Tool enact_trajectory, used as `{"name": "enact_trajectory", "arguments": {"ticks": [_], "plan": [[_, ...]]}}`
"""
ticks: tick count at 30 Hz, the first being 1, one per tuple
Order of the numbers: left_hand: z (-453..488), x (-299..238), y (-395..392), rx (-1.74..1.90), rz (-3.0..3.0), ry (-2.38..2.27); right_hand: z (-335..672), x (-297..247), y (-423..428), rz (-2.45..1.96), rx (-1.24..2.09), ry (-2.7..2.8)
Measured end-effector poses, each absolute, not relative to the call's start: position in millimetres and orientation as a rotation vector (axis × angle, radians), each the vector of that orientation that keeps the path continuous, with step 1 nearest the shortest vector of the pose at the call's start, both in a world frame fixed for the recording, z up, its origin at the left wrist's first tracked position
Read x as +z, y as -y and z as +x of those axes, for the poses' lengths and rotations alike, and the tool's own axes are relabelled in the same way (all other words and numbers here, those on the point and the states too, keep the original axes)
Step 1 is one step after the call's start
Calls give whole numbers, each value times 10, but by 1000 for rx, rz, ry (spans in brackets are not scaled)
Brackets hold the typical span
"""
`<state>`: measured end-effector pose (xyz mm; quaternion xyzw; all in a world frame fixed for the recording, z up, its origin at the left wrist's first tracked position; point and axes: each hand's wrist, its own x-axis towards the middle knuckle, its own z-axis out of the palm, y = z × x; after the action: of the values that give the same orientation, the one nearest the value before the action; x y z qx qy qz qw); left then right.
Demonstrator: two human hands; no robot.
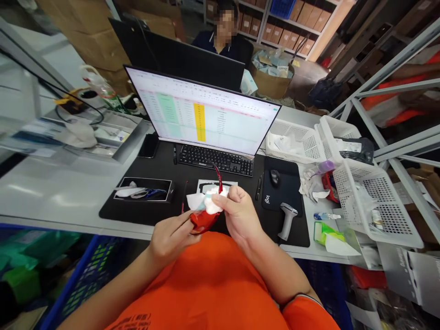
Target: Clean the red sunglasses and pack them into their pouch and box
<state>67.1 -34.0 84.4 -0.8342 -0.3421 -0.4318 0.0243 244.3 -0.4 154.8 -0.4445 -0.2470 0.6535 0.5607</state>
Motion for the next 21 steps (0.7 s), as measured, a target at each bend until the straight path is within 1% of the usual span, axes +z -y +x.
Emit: {"name": "enact_trajectory", "arguments": {"ticks": [3,8,10,12,17,21], "plan": [[623,808,323,-1289,-2516,1047,2384,1530,-46,-1063,1573,574],[685,821,365,-1305,-2507,1279,2252,1286,261,-1258,1183,942],[715,822,388,-1342,-2529,1348,2253,1250,343,-1292,1135,1050],[722,811,401,-1364,-2516,1358,2279,1270,322,-1272,1218,1001],[653,744,399,-1333,-2484,1162,2340,1416,-21,-1123,1552,690],[618,714,402,-1247,-2448,1232,2388,1430,-243,-1108,1640,729]]}}
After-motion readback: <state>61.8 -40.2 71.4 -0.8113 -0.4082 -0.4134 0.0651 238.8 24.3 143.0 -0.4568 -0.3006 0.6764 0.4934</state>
